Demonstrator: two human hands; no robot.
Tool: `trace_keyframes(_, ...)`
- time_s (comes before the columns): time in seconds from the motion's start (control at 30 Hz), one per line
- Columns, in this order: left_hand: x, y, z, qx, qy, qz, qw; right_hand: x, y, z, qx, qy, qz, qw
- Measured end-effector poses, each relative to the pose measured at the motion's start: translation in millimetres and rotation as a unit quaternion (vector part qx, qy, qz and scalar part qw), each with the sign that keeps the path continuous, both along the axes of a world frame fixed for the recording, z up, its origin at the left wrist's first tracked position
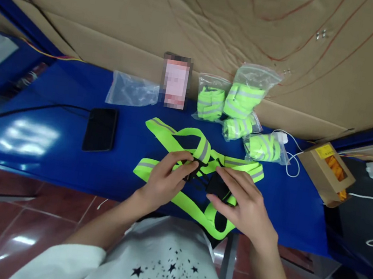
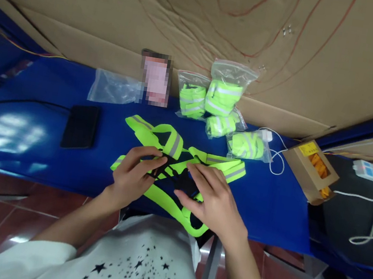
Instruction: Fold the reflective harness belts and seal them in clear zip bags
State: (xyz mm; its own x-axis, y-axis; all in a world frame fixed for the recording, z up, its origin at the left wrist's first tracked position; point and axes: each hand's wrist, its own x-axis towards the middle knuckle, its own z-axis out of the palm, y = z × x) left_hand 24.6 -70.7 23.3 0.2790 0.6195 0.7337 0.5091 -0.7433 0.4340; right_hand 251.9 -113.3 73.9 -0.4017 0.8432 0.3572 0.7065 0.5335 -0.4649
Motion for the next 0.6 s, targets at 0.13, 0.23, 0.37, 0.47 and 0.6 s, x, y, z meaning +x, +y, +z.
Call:
trace_keyframes(0.13, -2, 3, 3.5, 0.016, 0.013, 0.017, 1.0, -2, 1, 0.1, -0.011, 0.015, 0.016, 1.0)
trace_keyframes(0.23, -3, 5, 6.8, 0.027, 0.011, 0.008, 1.0, -3, 1, 0.0, -0.005, 0.027, 0.003, 1.0)
trace_keyframes(0.37, -1, 3, 7.8, 0.031, 0.002, -0.008, 0.999, -4, 1, -0.3, -0.014, 0.033, 0.003, 0.999)
trace_keyframes(0.47, 4, -1, 4.4, 0.03, 0.005, -0.016, 0.999, -7, 0, -1.2, -0.024, 0.041, 0.008, 0.999)
trace_keyframes(0.6, 10, -4, -4.7, 0.035, 0.025, -0.018, 0.999, -12, 1, -3.3, -0.044, 0.037, -0.01, 0.998)
